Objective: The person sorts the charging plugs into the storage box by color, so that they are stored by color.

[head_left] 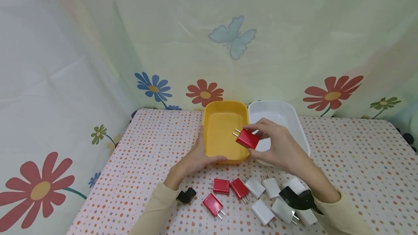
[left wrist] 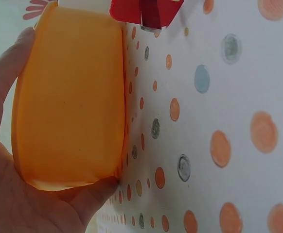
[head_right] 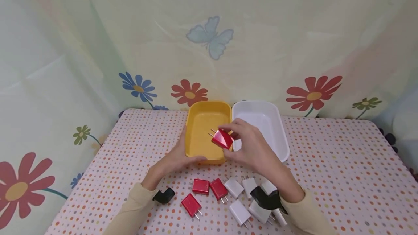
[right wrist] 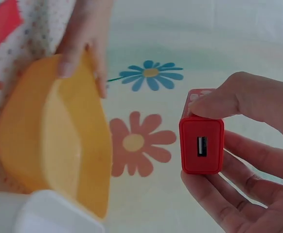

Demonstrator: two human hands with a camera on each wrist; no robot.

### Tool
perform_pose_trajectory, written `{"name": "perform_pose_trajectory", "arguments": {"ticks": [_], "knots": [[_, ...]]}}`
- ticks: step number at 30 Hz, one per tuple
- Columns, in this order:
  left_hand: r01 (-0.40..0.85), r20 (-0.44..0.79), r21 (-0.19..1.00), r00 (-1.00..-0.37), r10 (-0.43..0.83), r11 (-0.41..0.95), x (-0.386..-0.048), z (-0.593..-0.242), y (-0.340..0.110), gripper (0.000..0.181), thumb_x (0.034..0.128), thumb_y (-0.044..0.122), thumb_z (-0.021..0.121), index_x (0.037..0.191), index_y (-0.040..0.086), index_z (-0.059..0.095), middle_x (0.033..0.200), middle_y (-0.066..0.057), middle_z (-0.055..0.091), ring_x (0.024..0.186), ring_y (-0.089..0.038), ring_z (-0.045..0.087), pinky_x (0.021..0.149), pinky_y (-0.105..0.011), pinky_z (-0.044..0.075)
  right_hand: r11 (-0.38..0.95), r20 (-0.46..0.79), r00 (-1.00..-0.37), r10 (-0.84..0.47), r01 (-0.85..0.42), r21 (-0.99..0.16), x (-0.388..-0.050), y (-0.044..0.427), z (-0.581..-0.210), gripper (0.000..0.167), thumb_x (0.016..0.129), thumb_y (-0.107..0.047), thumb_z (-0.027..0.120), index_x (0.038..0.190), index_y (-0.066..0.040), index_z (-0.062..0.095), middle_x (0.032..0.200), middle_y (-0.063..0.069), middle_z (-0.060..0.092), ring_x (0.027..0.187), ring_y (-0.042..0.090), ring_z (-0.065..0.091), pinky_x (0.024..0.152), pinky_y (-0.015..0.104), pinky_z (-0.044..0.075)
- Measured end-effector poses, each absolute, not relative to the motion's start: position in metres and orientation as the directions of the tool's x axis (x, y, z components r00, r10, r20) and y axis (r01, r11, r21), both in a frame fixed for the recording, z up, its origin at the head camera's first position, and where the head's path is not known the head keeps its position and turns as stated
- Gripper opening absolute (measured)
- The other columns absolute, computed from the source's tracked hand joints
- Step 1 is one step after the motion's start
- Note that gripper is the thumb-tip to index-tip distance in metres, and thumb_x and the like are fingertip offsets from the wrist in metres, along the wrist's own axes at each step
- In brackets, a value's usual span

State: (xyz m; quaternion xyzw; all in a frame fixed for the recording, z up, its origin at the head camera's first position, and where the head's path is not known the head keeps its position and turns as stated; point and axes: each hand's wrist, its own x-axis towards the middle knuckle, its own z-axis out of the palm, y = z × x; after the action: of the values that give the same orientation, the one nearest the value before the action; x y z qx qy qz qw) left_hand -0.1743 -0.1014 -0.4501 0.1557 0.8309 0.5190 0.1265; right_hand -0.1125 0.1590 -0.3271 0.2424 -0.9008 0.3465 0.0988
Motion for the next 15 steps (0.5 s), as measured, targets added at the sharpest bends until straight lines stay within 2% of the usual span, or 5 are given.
{"name": "perform_pose_trajectory", "arguments": {"ticks": [3,6,12,15], "knots": [[0.133,-0.046,0.905,-0.914,0.404,0.404,-0.174,-0.452,-0.102,0.132,0.0851,0.039,0.088,0.167,0.025,-0.014,0.162,-0.001,0.031,0.131,-0.018,0.045,0.113,-0.045,0.041,0.638,0.338,-0.862,-0.377,-0.506,-0.58,-0.129,0.153,-0.319,0.054,0.075,-0.001,0.092,0.125,0.001,0.072,0.108,0.011,0.069,0.092,0.028,0.071,0.079,0.044,0.063],[0.144,-0.035,0.91,-0.908,0.418,0.388,-0.175,-0.452,-0.102,0.13,0.0865,0.037,0.087,0.167,0.026,-0.014,0.161,-0.001,0.032,0.132,-0.018,0.046,0.113,-0.046,0.042,0.64,0.274,-0.883,-0.38,-0.465,-0.612,-0.147,0.145,-0.321,0.051,0.078,-0.001,0.089,0.125,0.002,0.072,0.11,0.015,0.069,0.094,0.032,0.07,0.079,0.044,0.063],[0.121,-0.066,0.895,-0.916,0.396,0.43,-0.174,-0.45,-0.102,0.134,0.0848,0.041,0.088,0.166,0.026,-0.017,0.169,-0.001,0.022,0.138,-0.018,0.042,0.117,-0.047,0.037,0.65,0.098,-0.925,-0.367,-0.331,-0.684,-0.181,0.131,-0.346,0.05,0.081,-0.002,0.086,0.128,0.005,0.069,0.115,0.021,0.069,0.099,0.035,0.066,0.078,0.042,0.063],[0.117,-0.071,0.892,-0.918,0.391,0.437,-0.174,-0.45,-0.102,0.134,0.0848,0.041,0.088,0.166,0.025,-0.017,0.169,-0.002,0.023,0.138,-0.018,0.044,0.118,-0.048,0.038,0.657,0.038,-0.928,-0.371,-0.292,-0.695,-0.189,0.124,-0.364,0.05,0.082,-0.002,0.086,0.129,0.004,0.069,0.115,0.021,0.068,0.102,0.035,0.066,0.081,0.041,0.063]]}}
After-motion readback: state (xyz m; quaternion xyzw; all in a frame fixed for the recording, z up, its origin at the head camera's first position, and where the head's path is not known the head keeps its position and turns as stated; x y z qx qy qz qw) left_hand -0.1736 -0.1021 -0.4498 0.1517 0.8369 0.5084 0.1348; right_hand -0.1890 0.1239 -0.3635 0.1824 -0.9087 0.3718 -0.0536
